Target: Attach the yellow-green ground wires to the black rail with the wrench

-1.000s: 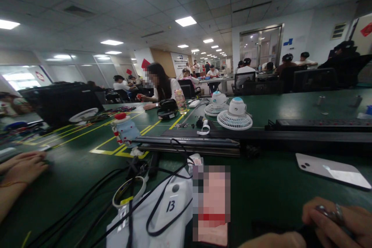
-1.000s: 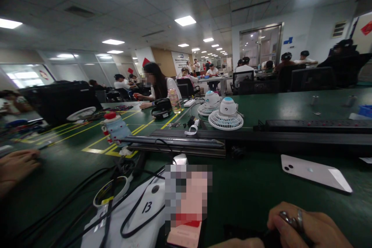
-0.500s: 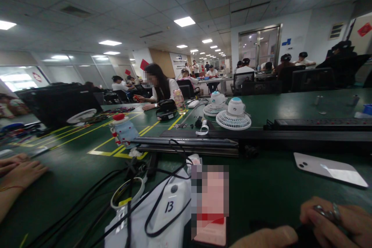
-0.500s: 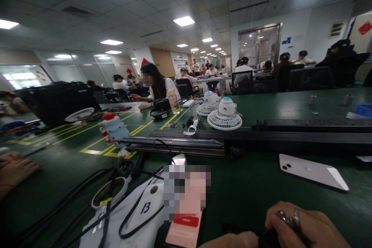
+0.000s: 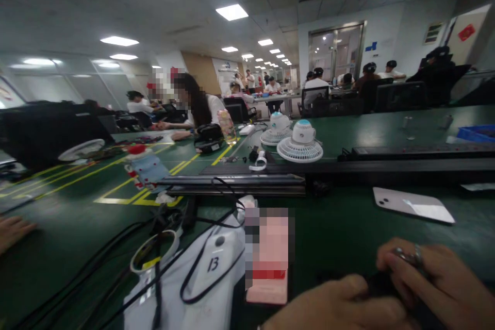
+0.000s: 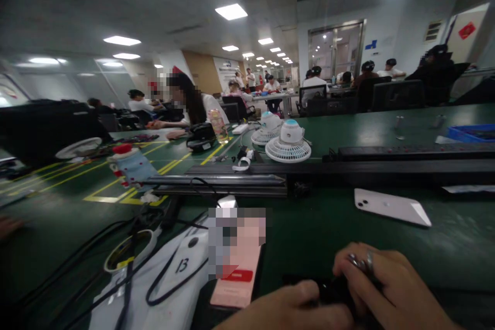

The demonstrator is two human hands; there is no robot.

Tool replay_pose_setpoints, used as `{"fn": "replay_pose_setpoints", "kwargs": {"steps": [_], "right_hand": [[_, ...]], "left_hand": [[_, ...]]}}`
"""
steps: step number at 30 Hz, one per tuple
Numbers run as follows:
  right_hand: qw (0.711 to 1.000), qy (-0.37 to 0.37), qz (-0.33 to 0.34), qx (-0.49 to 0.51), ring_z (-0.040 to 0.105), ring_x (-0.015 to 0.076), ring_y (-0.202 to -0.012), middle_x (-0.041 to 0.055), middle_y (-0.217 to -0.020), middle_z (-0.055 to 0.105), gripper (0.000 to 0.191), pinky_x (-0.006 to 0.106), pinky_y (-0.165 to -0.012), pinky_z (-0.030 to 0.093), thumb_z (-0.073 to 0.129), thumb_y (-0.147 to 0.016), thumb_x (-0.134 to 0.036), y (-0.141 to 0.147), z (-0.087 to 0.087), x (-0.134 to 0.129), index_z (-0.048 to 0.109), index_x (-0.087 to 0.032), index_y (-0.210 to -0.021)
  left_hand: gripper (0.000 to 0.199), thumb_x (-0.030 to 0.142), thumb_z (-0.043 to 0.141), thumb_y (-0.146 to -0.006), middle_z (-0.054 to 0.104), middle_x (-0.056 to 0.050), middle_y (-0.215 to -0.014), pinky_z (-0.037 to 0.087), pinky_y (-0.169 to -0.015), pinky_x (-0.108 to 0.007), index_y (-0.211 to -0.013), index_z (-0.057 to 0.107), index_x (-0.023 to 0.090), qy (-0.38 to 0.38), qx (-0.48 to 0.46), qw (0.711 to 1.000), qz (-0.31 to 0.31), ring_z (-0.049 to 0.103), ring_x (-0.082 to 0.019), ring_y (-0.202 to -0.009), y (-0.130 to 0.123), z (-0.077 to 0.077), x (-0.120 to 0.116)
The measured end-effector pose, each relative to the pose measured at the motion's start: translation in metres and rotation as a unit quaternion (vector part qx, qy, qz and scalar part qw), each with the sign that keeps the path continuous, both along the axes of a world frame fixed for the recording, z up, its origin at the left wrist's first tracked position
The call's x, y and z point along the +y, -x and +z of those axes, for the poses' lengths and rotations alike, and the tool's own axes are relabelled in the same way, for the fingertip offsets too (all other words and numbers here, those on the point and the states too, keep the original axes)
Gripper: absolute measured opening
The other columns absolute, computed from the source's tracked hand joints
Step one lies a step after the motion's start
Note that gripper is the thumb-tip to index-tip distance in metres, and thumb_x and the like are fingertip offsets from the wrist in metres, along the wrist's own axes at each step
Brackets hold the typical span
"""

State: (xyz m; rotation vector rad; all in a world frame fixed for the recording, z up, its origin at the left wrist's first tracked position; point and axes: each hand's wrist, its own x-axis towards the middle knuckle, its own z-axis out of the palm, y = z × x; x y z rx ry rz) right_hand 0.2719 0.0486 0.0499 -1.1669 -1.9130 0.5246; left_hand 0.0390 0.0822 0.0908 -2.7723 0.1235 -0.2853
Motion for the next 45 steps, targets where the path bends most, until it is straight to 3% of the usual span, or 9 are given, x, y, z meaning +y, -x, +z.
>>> {"fn": "replay_pose_setpoints", "kwargs": {"steps": [4,8,25,33,41,45], "right_hand": [[1.0,0.01,-0.008,0.004,0.06,0.0107,-0.053,-0.0062,-0.059,0.061,0.025,0.021,-0.059,0.045,0.046,-0.104,-0.023,-0.001,0.025,0.001,0.066,-0.021,-0.089],[1.0,0.015,-0.006,0.011,0.059,0.0088,-0.053,-0.0055,-0.06,0.062,0.025,0.019,-0.059,0.043,0.048,-0.103,-0.021,-0.007,0.032,0.007,0.067,-0.017,-0.088],[1.0,0.006,0.002,0.024,0.058,0.0093,-0.051,-0.0062,-0.058,0.06,0.024,0.02,-0.057,0.043,0.047,-0.102,-0.019,-0.009,0.033,0.005,0.067,-0.017,-0.089],[1.0,0.006,-0.001,0.015,0.059,0.0095,-0.054,-0.006,-0.06,0.06,0.024,0.021,-0.06,0.043,0.048,-0.104,-0.02,-0.009,0.032,0.005,0.067,-0.017,-0.09],[0.999,0.026,0.012,0.034,0.058,0.0104,-0.054,-0.0062,-0.061,0.06,0.022,0.023,-0.058,0.042,0.048,-0.104,-0.02,-0.007,0.026,0.002,0.066,-0.019,-0.092],[0.999,0.032,0.014,0.038,0.056,0.0106,-0.051,-0.0068,-0.061,0.061,0.02,0.023,-0.055,0.041,0.049,-0.103,-0.017,-0.007,0.024,0.001,0.066,-0.02,-0.093]], "left_hand": [[0.014,0.026,0.056,-0.103,0.053,0.0,-0.145,0.042,-0.099,-0.034,-0.105,0.07,0.025,0.07,-0.005,0.997,0.038,0.048,-0.018,-0.128,-0.01,0.0,0.0],[0.009,0.024,0.062,-0.099,0.048,-0.003,-0.15,0.035,-0.105,-0.039,-0.106,0.068,0.022,0.118,0.001,0.993,0.019,0.041,-0.023,-0.136,-0.016,-0.009,0.011],[0.015,0.023,0.053,-0.104,0.055,-0.004,-0.141,0.036,-0.102,-0.041,-0.107,0.067,0.021,0.118,-0.015,0.993,0.019,0.045,-0.024,-0.131,-0.019,-0.012,0.006],[0.021,0.02,0.049,-0.106,0.055,-0.002,-0.139,0.036,-0.099,-0.039,-0.119,0.064,0.025,0.127,-0.019,0.991,0.028,0.047,-0.022,-0.128,-0.019,-0.004,0.003],[0.014,0.022,0.055,-0.102,0.06,-0.004,-0.13,0.04,-0.088,-0.037,-0.097,0.068,0.02,0.126,-0.047,0.991,0.03,0.054,-0.02,-0.11,-0.019,-0.016,-0.002],[0.011,0.024,0.057,-0.102,0.061,-0.003,-0.126,0.04,-0.086,-0.036,-0.103,0.067,0.024,0.131,-0.065,0.989,0.033,0.055,-0.019,-0.106,-0.016,-0.016,-0.001]]}}
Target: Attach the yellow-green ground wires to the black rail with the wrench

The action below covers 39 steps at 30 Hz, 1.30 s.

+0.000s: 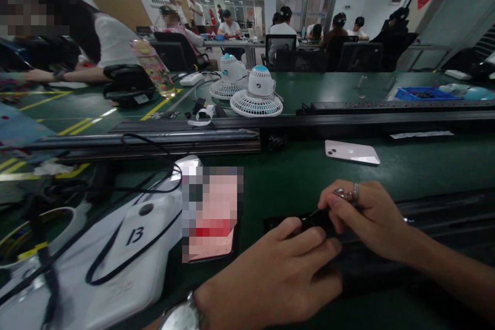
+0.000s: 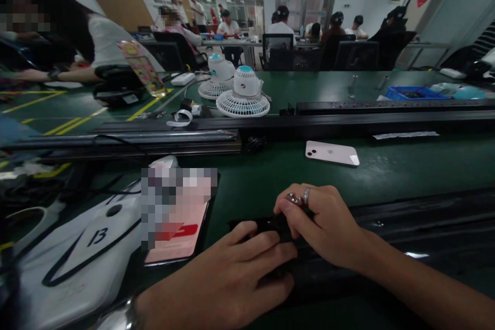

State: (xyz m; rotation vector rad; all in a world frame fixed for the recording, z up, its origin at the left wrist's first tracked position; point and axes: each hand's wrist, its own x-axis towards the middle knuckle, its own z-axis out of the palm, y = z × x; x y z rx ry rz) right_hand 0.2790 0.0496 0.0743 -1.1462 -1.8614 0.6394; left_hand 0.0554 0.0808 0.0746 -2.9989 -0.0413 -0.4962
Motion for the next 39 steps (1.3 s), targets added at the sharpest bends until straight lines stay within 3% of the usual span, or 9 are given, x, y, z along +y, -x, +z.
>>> {"fn": "replay_pose_setpoints", "kwargs": {"steps": [5,15,25,29,35,39], "right_hand": [[1.0,-0.002,-0.013,-0.004,0.056,0.0102,-0.054,-0.0074,-0.061,0.06,0.022,0.023,-0.058,0.042,0.048,-0.105,-0.017,0.002,0.001,-0.003,0.065,-0.021,-0.093],[0.998,0.014,-0.042,-0.04,0.062,0.0139,-0.057,-0.0036,-0.065,0.063,0.027,0.025,-0.057,0.046,0.045,-0.108,-0.026,0.002,-0.005,-0.008,0.066,-0.023,-0.089],[0.998,0.005,-0.042,-0.039,0.059,0.0108,-0.05,-0.0063,-0.06,0.061,0.025,0.022,-0.052,0.044,0.047,-0.108,-0.026,0.002,-0.004,-0.008,0.066,-0.023,-0.092],[0.999,0.006,-0.041,-0.035,0.06,0.0105,-0.053,-0.0068,-0.062,0.061,0.024,0.022,-0.055,0.044,0.048,-0.107,-0.025,0.001,-0.003,-0.007,0.066,-0.024,-0.092],[1.0,0.001,-0.027,-0.015,0.056,0.0086,-0.051,-0.0087,-0.061,0.061,0.022,0.022,-0.056,0.042,0.048,-0.106,-0.018,0.0,0.002,-0.003,0.066,-0.023,-0.094],[1.0,0.006,-0.019,-0.007,0.056,0.0084,-0.051,-0.0089,-0.061,0.06,0.021,0.021,-0.055,0.042,0.049,-0.105,-0.016,0.0,0.003,-0.003,0.066,-0.022,-0.094]], "left_hand": [[0.014,0.025,0.055,-0.104,0.061,0.0,-0.126,0.039,-0.086,-0.035,-0.112,0.065,0.027,0.016,0.009,1.0,0.006,0.054,-0.018,-0.108,0.005,0.003,0.001],[0.016,0.024,0.052,-0.105,0.06,-0.002,-0.121,0.04,-0.081,-0.033,-0.106,0.067,0.028,0.049,0.024,0.998,0.022,0.054,-0.018,-0.108,0.003,0.005,-0.008],[0.019,0.02,0.05,-0.104,0.061,-0.004,-0.11,0.038,-0.076,-0.035,-0.09,0.064,0.02,0.053,0.005,0.998,0.03,0.053,-0.019,-0.099,0.0,0.0,-0.009],[0.014,0.021,0.049,-0.105,0.06,-0.004,-0.111,0.036,-0.077,-0.036,-0.103,0.062,0.022,0.059,-0.005,0.997,0.047,0.052,-0.019,-0.099,0.0,0.001,-0.007],[0.019,0.019,0.052,-0.103,0.057,-0.004,-0.121,0.035,-0.083,-0.036,-0.122,0.055,0.021,0.104,0.061,0.989,0.08,0.05,-0.021,-0.108,0.003,0.006,0.0],[0.037,0.041,0.068,-0.095,0.055,-0.006,-0.127,0.035,-0.085,-0.039,-0.121,0.053,0.02,0.1,0.063,0.991,0.064,0.048,-0.025,-0.112,-0.004,0.001,0.001]]}}
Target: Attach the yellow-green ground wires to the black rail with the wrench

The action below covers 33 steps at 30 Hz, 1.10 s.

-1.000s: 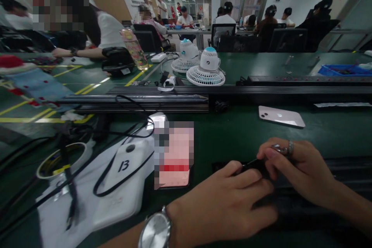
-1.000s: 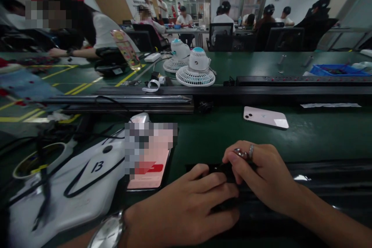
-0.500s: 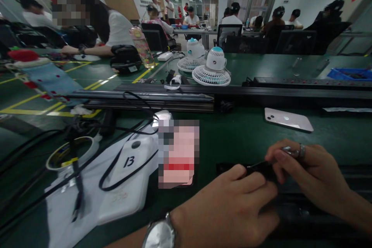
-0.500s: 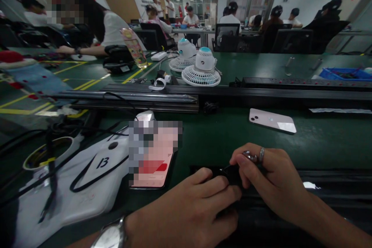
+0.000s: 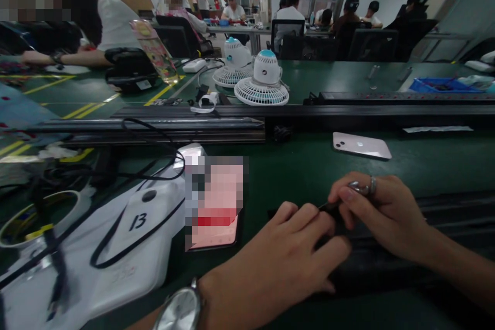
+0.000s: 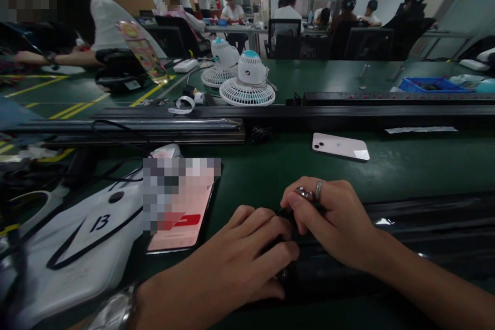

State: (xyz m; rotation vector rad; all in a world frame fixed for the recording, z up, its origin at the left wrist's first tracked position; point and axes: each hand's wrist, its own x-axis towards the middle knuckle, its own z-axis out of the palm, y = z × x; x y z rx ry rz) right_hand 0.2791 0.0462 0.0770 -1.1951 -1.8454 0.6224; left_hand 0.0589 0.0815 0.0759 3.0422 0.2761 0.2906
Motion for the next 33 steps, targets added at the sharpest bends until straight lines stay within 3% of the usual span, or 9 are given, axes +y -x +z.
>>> {"fn": "replay_pose_setpoints", "kwargs": {"steps": [2,5,10,13,17,23,29,33], "right_hand": [[1.0,-0.006,0.005,0.001,0.056,0.0085,-0.052,-0.0086,-0.062,0.06,0.02,0.021,-0.055,0.042,0.05,-0.105,-0.015,0.0,0.0,0.0,0.065,-0.022,-0.094],[1.0,-0.013,0.011,0.007,0.056,0.0075,-0.054,-0.009,-0.062,0.059,0.019,0.02,-0.056,0.042,0.051,-0.104,-0.014,-0.001,0.0,0.0,0.065,-0.021,-0.094],[1.0,-0.01,0.012,0.017,0.055,0.0059,-0.051,-0.0099,-0.061,0.06,0.019,0.018,-0.054,0.041,0.051,-0.104,-0.014,-0.002,-0.001,0.002,0.066,-0.021,-0.094],[1.0,-0.016,0.012,0.02,0.054,0.0055,-0.051,-0.0101,-0.06,0.06,0.019,0.018,-0.055,0.04,0.051,-0.104,-0.014,-0.002,-0.001,0.002,0.066,-0.021,-0.093],[1.0,-0.011,0.015,0.025,0.055,0.0061,-0.052,-0.0094,-0.061,0.061,0.019,0.019,-0.056,0.041,0.052,-0.104,-0.016,-0.002,-0.002,0.003,0.067,-0.02,-0.093],[1.0,-0.017,0.012,0.015,0.055,0.0066,-0.051,-0.0091,-0.059,0.062,0.02,0.02,-0.056,0.041,0.052,-0.104,-0.019,-0.002,-0.001,0.004,0.067,-0.02,-0.093],[1.0,-0.022,0.012,0.018,0.054,0.0065,-0.051,-0.0092,-0.059,0.061,0.02,0.02,-0.056,0.04,0.053,-0.104,-0.018,-0.002,-0.001,0.004,0.068,-0.02,-0.092],[1.0,-0.02,0.012,0.021,0.055,0.0066,-0.051,-0.0093,-0.059,0.06,0.02,0.02,-0.056,0.041,0.052,-0.105,-0.018,-0.002,-0.002,0.003,0.067,-0.02,-0.091]], "left_hand": [[0.041,0.045,0.071,-0.092,0.055,-0.007,-0.128,0.035,-0.084,-0.039,-0.12,0.054,0.021,-0.004,0.004,1.0,0.002,0.048,-0.026,-0.112,-0.003,0.0,-0.001],[0.029,0.027,0.067,-0.096,0.055,-0.006,-0.127,0.035,-0.083,-0.038,-0.121,0.053,0.023,0.001,0.019,1.0,0.01,0.048,-0.025,-0.111,-0.003,0.005,-0.002],[0.032,0.013,0.058,-0.097,0.054,-0.005,-0.126,0.035,-0.085,-0.038,-0.126,0.051,0.024,0.033,0.025,0.998,0.036,0.047,-0.024,-0.11,0.002,0.012,0.001],[0.03,0.017,0.063,-0.096,0.054,-0.005,-0.124,0.035,-0.087,-0.039,-0.123,0.052,0.023,0.051,0.008,0.997,0.054,0.046,-0.025,-0.111,0.005,0.009,0.004],[0.024,0.03,0.069,-0.095,0.053,-0.005,-0.129,0.035,-0.09,-0.042,-0.113,0.056,0.022,0.057,0.018,0.998,0.016,0.044,-0.027,-0.119,0.008,0.001,0.002],[0.004,0.022,0.06,-0.1,0.047,-0.008,-0.143,0.032,-0.092,-0.046,-0.099,0.061,0.018,0.007,0.016,1.0,0.011,0.04,-0.03,-0.128,0.017,-0.006,0.002],[0.008,0.026,0.06,-0.101,0.045,-0.007,-0.147,0.032,-0.094,-0.046,-0.099,0.064,0.019,-0.004,0.019,1.0,-0.014,0.041,-0.028,-0.13,0.017,-0.005,0.002],[0.022,0.041,0.069,-0.095,0.049,-0.006,-0.142,0.033,-0.094,-0.046,-0.099,0.065,0.02,-0.002,-0.001,1.0,-0.001,0.042,-0.029,-0.128,0.014,-0.004,0.002]]}}
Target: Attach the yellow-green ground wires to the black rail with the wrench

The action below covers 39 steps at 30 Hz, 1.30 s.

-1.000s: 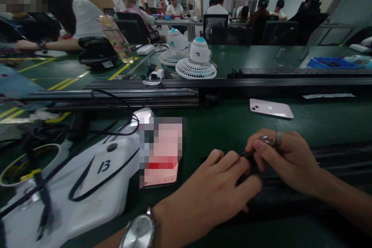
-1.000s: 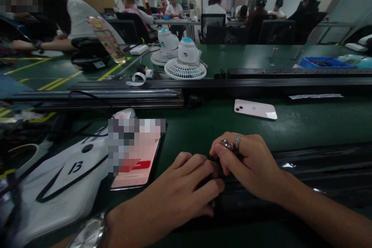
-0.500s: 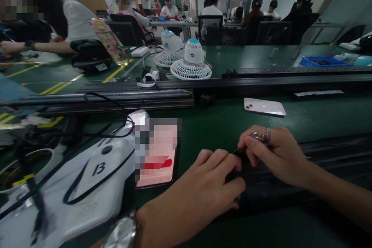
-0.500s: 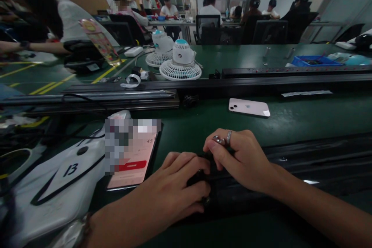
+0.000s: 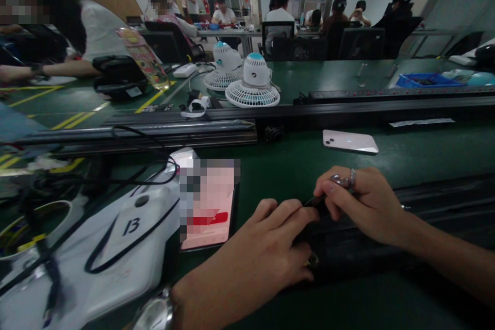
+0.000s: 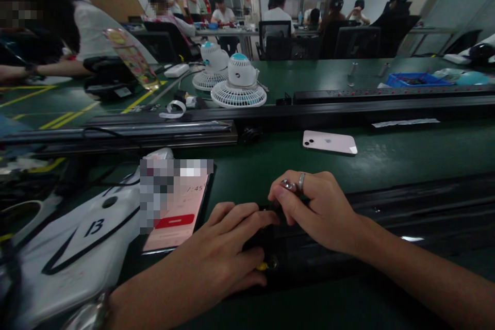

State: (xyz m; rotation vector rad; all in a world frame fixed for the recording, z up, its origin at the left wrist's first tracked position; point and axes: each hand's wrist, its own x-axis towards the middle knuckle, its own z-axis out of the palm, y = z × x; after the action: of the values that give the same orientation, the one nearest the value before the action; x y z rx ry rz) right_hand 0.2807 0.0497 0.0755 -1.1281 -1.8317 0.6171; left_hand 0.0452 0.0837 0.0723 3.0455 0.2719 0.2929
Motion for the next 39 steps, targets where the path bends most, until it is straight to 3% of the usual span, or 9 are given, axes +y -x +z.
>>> {"fn": "replay_pose_setpoints", "kwargs": {"steps": [3,9,15,21,24,27,33,39], "right_hand": [[1.0,0.0,-0.003,-0.001,0.055,0.0063,-0.05,-0.0093,-0.059,0.061,0.021,0.019,-0.056,0.041,0.052,-0.105,-0.018,0.0,0.0,-0.001,0.067,-0.02,-0.091],[1.0,0.0,0.011,0.001,0.056,0.0068,-0.05,-0.0079,-0.059,0.06,0.022,0.019,-0.054,0.041,0.052,-0.104,-0.019,0.001,0.004,0.001,0.067,-0.019,-0.089],[0.999,0.016,0.018,-0.021,0.06,0.0093,-0.053,-0.005,-0.062,0.062,0.025,0.021,-0.056,0.043,0.051,-0.105,-0.022,0.001,0.007,0.002,0.069,-0.017,-0.088],[0.998,0.05,0.026,-0.025,0.061,0.0109,-0.055,-0.004,-0.063,0.064,0.024,0.022,-0.056,0.044,0.051,-0.104,-0.021,-0.001,0.009,0.002,0.069,-0.017,-0.089],[0.997,0.059,0.028,-0.028,0.061,0.0109,-0.055,-0.0039,-0.064,0.064,0.024,0.022,-0.057,0.045,0.05,-0.104,-0.02,-0.002,0.011,0.002,0.069,-0.016,-0.09],[0.998,0.054,0.02,-0.029,0.06,0.0099,-0.054,-0.004,-0.065,0.064,0.023,0.021,-0.055,0.044,0.051,-0.104,-0.02,-0.002,0.011,0.002,0.069,-0.017,-0.09],[0.999,0.04,0.017,-0.022,0.059,0.009,-0.054,-0.0051,-0.064,0.063,0.021,0.021,-0.054,0.043,0.052,-0.103,-0.016,0.001,0.01,-0.001,0.068,-0.016,-0.09],[1.0,0.017,0.01,-0.021,0.059,0.0102,-0.055,-0.0049,-0.064,0.063,0.022,0.023,-0.056,0.043,0.051,-0.103,-0.014,0.0,0.009,-0.003,0.068,-0.017,-0.091]], "left_hand": [[0.027,0.047,0.069,-0.093,0.054,-0.006,-0.132,0.035,-0.092,-0.045,-0.099,0.065,0.02,-0.005,0.002,1.0,-0.001,0.045,-0.029,-0.122,-0.005,0.001,0.0],[0.014,0.031,0.064,-0.098,0.056,-0.008,-0.12,0.034,-0.089,-0.045,-0.093,0.064,0.018,-0.039,-0.007,0.999,0.001,0.046,-0.028,-0.115,-0.015,-0.002,-0.003],[0.015,0.034,0.071,-0.093,0.054,-0.007,-0.12,0.034,-0.087,-0.042,-0.095,0.067,0.02,0.008,0.004,1.0,0.01,0.044,-0.029,-0.116,-0.016,-0.003,-0.001],[0.005,0.024,0.068,-0.093,0.055,-0.007,-0.117,0.036,-0.084,-0.039,-0.097,0.067,0.02,0.052,-0.016,0.998,0.007,0.045,-0.027,-0.112,-0.017,-0.004,0.001],[0.015,0.019,0.064,-0.095,0.055,-0.007,-0.119,0.037,-0.085,-0.039,-0.11,0.066,0.021,0.047,0.005,0.999,0.002,0.046,-0.026,-0.112,-0.015,-0.004,0.002],[0.02,0.027,0.065,-0.097,0.056,-0.006,-0.122,0.037,-0.088,-0.04,-0.116,0.062,0.021,0.045,0.031,0.998,-0.009,0.046,-0.027,-0.114,-0.013,-0.002,0.003],[0.026,0.035,0.069,-0.095,0.059,-0.008,-0.116,0.035,-0.085,-0.04,-0.107,0.055,0.018,0.0,0.01,1.0,0.001,0.048,-0.027,-0.108,-0.017,-0.005,-0.001],[0.034,0.026,0.075,-0.088,0.057,-0.007,-0.119,0.037,-0.086,-0.037,-0.108,0.049,0.019,0.057,-0.007,0.998,0.025,0.048,-0.025,-0.108,-0.019,-0.007,-0.001]]}}
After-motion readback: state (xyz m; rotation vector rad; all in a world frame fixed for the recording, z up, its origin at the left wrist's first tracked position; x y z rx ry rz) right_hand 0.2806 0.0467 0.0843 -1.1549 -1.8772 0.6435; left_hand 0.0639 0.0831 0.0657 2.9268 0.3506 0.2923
